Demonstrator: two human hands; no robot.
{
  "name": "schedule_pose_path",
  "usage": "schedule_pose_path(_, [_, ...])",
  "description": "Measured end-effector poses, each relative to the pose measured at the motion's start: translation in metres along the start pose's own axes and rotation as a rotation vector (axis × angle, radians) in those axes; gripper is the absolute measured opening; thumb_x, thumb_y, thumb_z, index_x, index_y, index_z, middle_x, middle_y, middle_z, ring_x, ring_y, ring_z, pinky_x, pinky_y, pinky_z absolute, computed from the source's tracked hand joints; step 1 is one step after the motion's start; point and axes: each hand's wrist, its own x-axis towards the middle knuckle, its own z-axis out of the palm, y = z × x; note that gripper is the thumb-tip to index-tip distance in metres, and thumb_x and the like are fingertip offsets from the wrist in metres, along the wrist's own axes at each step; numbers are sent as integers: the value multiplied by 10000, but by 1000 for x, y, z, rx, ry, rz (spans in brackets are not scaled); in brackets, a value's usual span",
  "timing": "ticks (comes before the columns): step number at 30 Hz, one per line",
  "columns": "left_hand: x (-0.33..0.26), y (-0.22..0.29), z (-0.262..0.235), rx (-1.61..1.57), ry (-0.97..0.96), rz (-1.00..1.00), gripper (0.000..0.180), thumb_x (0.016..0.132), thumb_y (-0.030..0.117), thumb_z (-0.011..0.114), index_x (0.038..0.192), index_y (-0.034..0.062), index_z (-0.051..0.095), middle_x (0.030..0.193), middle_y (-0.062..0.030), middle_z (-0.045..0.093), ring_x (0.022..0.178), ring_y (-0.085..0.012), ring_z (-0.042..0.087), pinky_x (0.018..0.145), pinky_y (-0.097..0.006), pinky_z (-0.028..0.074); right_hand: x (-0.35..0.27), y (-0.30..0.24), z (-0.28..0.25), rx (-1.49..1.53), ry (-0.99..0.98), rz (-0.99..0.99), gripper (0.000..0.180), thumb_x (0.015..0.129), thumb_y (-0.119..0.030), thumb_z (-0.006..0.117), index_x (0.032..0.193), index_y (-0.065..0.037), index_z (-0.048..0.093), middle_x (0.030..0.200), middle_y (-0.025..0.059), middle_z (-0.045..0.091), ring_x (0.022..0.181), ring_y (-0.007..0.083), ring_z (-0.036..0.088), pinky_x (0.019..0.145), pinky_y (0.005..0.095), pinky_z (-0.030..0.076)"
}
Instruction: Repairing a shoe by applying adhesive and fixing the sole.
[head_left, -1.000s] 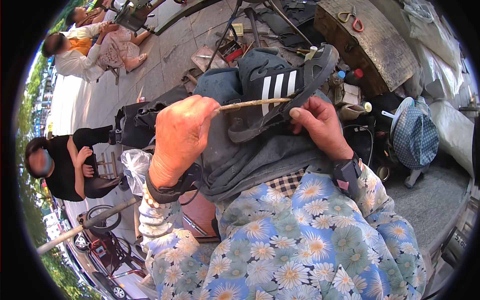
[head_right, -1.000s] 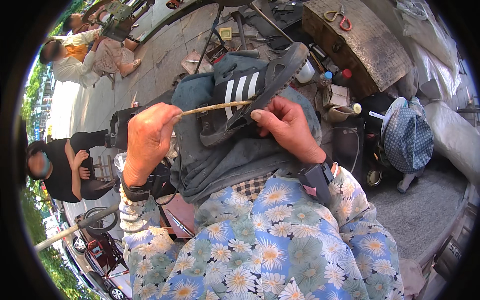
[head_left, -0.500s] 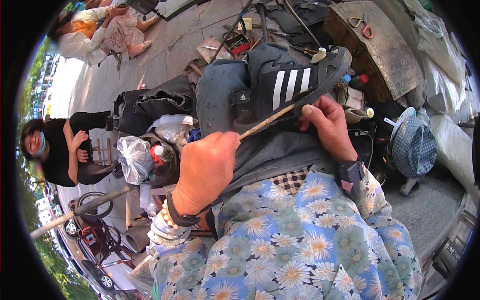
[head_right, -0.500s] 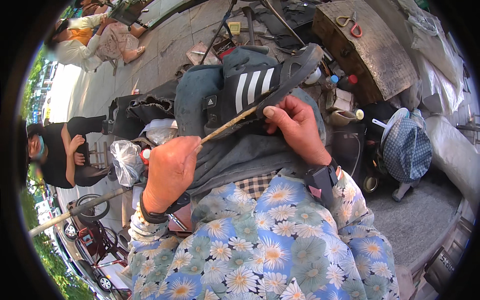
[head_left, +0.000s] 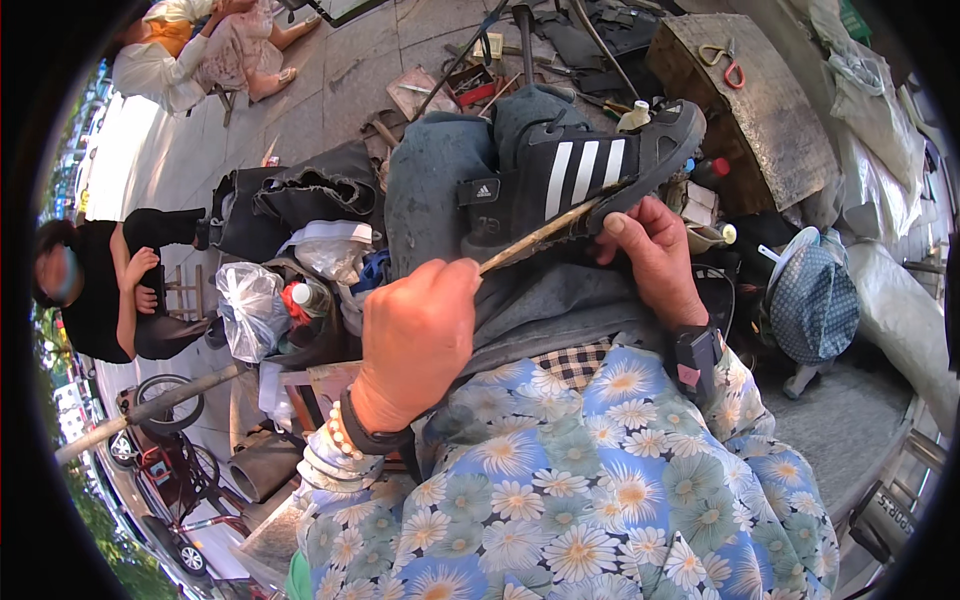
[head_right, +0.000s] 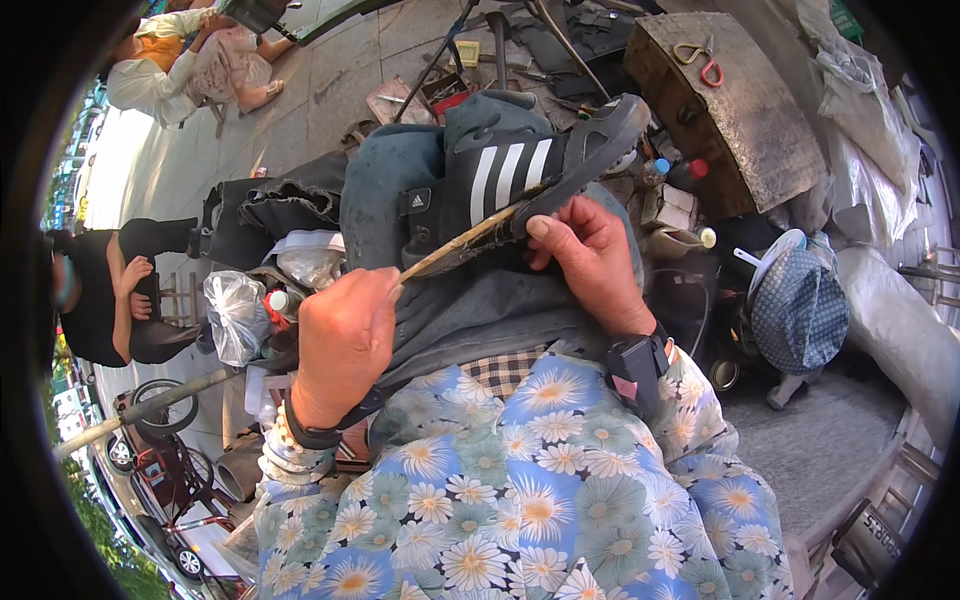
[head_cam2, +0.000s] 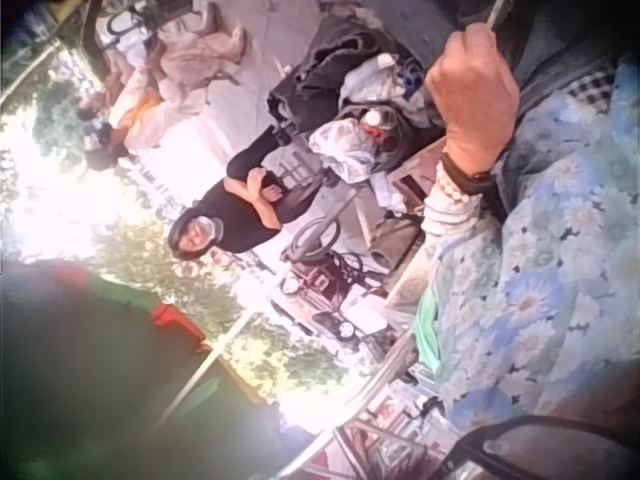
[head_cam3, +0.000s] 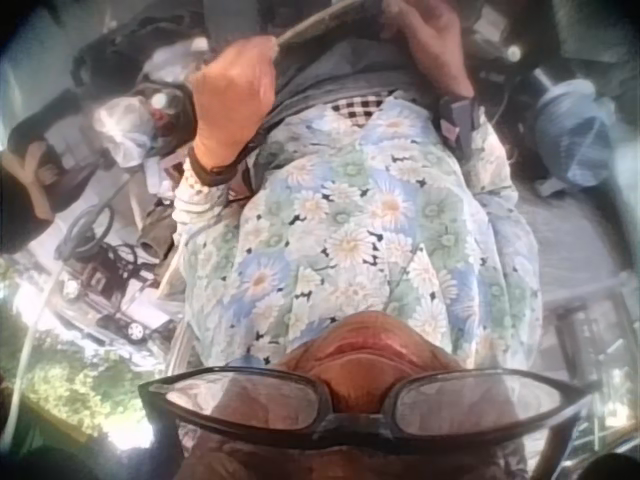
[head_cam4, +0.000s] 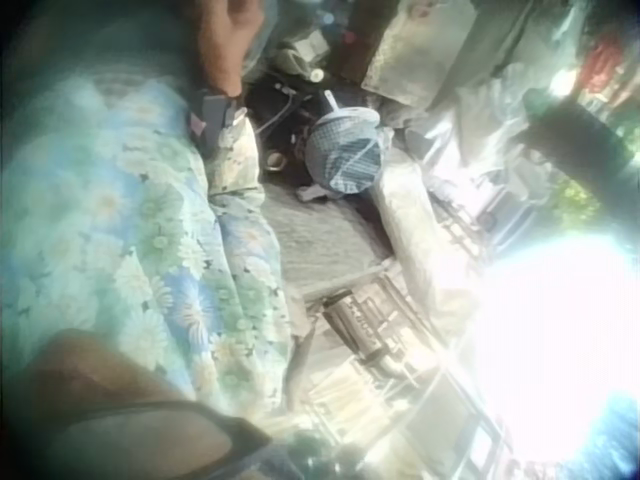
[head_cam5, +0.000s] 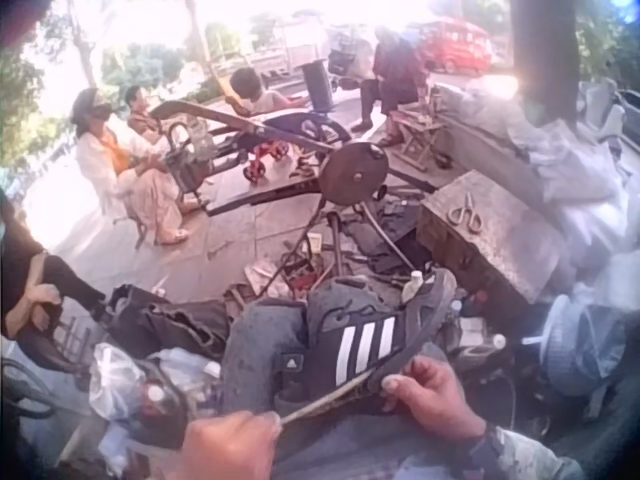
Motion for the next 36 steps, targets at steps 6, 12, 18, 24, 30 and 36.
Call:
schedule_pose_path(6, [-3,18,17,113,-85,-54,135,774,6,607,905,14,573,698,-133,571,619,-328,587,514,-392,455,4,1,3,26,25,-19,191,883,-189,648,825,-25,567,739,39,612,609,104,579,603,233,473])
schedule_pose_path(12, [-16,5,31,96,-40,-72,156,772,-3,610,924,13,581,693,-136,564,619,-325,586,515,-383,451,11,-8,13,3,76,37,223,871,-217,662,791,-30,570,699,49,606,568,108,569,559,226,453])
schedule_pose_path(18, [-24,-10,-1,178,-6,-57,157,761,-3,623,917,9,627,686,-130,541,597,-324,571,513,-376,444,10,-5,13,5,87,33,230,872,-225,663,794,-29,571,706,45,607,569,102,566,554,221,449])
schedule_pose_path(24, [-24,-4,-30,234,-76,-3,224,696,-63,620,911,0,631,649,-116,500,559,-305,536,500,-362,414,11,-2,9,-17,60,19,238,874,-232,662,791,-30,570,707,42,607,571,96,569,549,216,447])
schedule_pose_path(30, [-37,-9,-45,141,-17,-33,239,649,-45,636,878,24,636,629,-97,487,547,-281,528,494,-355,408,10,-1,7,-14,63,16,238,869,-236,669,791,-34,570,706,37,610,573,90,571,554,213,446])
schedule_pose_path(36, [-40,-13,-27,83,116,-79,175,679,-53,664,837,19,639,624,-104,479,531,-277,521,486,-344,394,9,-3,9,-5,58,27,232,869,-233,669,791,-37,571,705,34,612,579,87,573,555,214,447])
